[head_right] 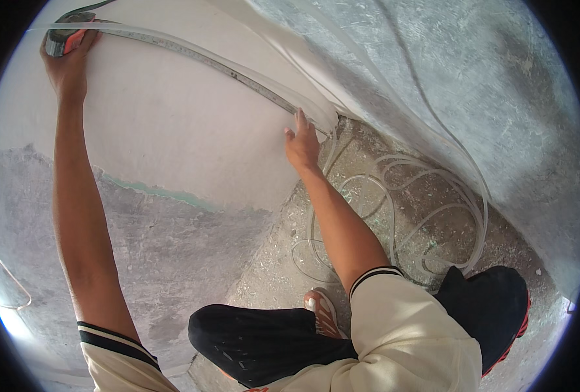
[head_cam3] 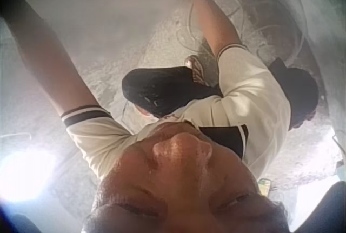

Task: The person walks up a staircase, picks up a tape measure and pencil, and enters a room. They then measure a section of the wall and mark it with the pencil.

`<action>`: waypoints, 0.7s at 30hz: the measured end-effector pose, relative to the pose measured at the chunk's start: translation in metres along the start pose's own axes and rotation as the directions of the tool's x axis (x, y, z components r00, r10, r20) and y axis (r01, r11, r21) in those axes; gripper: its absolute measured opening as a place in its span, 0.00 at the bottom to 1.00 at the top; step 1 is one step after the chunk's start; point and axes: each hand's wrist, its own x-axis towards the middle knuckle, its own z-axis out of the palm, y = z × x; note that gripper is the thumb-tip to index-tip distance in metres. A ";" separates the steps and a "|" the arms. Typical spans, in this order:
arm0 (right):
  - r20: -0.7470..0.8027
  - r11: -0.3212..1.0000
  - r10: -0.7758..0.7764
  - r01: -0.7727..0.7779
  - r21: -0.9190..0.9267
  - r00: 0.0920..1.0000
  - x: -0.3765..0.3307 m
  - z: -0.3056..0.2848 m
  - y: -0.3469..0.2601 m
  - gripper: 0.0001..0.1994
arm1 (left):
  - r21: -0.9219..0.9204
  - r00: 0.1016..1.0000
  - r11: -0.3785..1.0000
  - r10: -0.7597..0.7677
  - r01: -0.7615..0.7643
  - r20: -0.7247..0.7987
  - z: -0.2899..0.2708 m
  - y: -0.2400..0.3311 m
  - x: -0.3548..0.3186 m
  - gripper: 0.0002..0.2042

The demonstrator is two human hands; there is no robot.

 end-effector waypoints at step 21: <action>0.018 0.999 0.040 -0.039 -0.030 0.999 -0.004 -0.010 -0.011 0.33 | 0.040 0.999 0.999 -0.022 0.023 -0.025 0.007 0.018 -0.003 0.20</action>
